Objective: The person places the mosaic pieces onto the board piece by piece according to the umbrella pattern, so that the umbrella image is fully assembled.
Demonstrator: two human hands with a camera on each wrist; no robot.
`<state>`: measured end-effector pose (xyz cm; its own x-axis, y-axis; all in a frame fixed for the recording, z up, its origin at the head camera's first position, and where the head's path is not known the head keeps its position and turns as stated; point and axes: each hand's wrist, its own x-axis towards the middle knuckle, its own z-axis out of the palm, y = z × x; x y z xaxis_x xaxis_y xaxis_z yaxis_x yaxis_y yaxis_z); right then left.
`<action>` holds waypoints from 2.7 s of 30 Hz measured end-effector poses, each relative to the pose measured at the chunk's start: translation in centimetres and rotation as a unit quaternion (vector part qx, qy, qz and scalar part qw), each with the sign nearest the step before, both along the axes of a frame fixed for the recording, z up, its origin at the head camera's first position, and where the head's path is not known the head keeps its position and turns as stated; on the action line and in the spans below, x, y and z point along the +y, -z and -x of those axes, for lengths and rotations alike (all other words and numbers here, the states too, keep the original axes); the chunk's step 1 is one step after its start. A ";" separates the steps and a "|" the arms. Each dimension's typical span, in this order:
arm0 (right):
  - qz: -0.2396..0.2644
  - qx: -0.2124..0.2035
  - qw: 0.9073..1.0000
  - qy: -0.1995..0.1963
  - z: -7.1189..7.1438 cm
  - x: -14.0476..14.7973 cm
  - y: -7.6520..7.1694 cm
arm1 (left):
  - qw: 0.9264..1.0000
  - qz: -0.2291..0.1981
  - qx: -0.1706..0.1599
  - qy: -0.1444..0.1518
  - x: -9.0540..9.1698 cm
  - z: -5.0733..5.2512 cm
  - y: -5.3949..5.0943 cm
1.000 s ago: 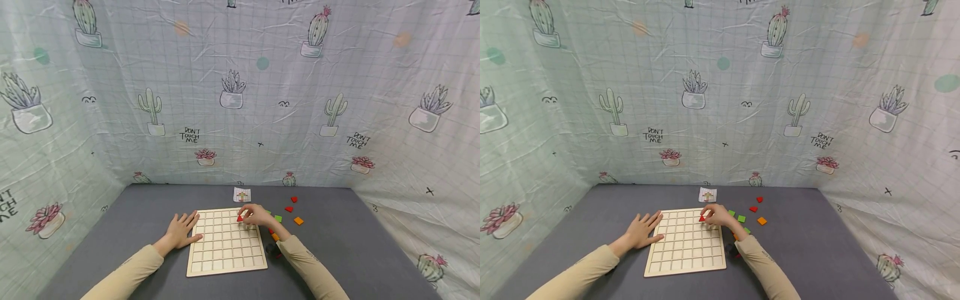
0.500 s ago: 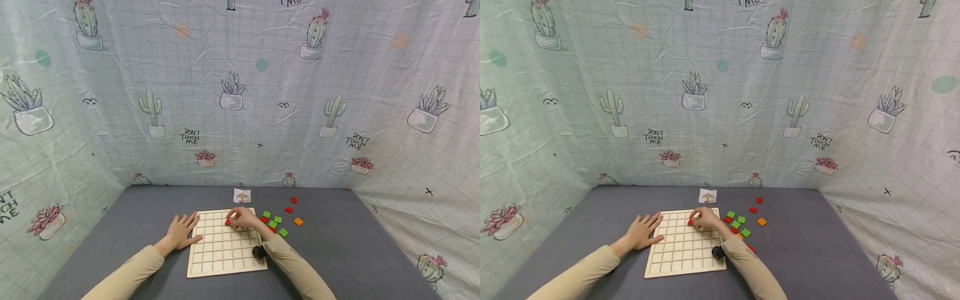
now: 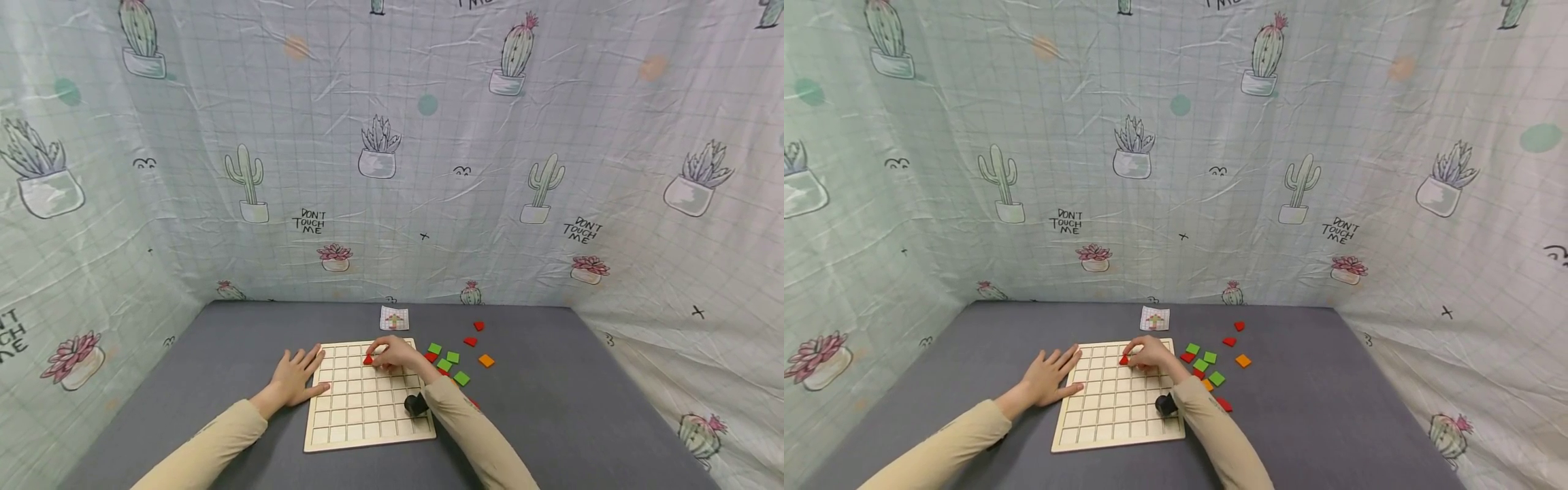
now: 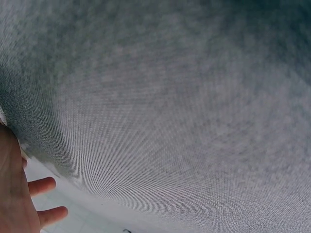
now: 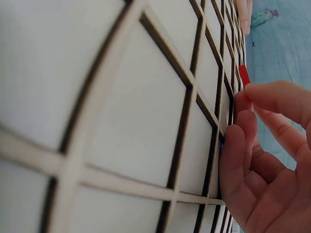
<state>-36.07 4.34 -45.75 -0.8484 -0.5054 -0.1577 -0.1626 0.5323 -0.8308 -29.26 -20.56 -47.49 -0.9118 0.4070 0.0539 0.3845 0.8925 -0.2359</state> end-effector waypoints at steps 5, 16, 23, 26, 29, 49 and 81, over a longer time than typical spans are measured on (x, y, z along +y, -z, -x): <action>-0.007 -0.025 1.000 0.011 0.4 -0.2 -0.2 | 1.000 -0.001 -0.003 -0.004 0.0 0.1 0.1; -0.018 -0.039 0.999 0.017 0.8 -0.2 -0.1 | 1.000 -0.007 0.001 -0.001 0.2 0.2 0.1; -0.020 -0.028 0.999 0.011 0.9 -0.2 0.2 | 1.000 0.003 -0.003 -0.002 0.1 0.0 0.0; -0.036 -0.010 0.999 0.010 1.0 -0.4 0.4 | 1.000 0.010 0.002 -0.001 0.0 -0.2 -0.2; -0.049 -0.004 0.999 0.009 1.0 -0.6 0.5 | 1.000 0.015 0.009 0.001 0.0 -0.4 -0.4; 0.009 -0.024 0.999 -0.026 0.8 0.0 0.4 | 1.000 0.008 0.008 0.005 -0.1 -0.3 -0.4; 0.071 0.067 0.995 -0.035 -2.2 9.0 -1.2 | 1.000 -0.007 0.004 0.013 0.0 -0.2 -0.3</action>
<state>-33.86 13.38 -44.54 -0.8186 -0.5735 0.0324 -0.3105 0.3943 -0.8650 -29.07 -20.57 -47.18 -0.9003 0.4300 0.0671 0.4059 0.8852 -0.2274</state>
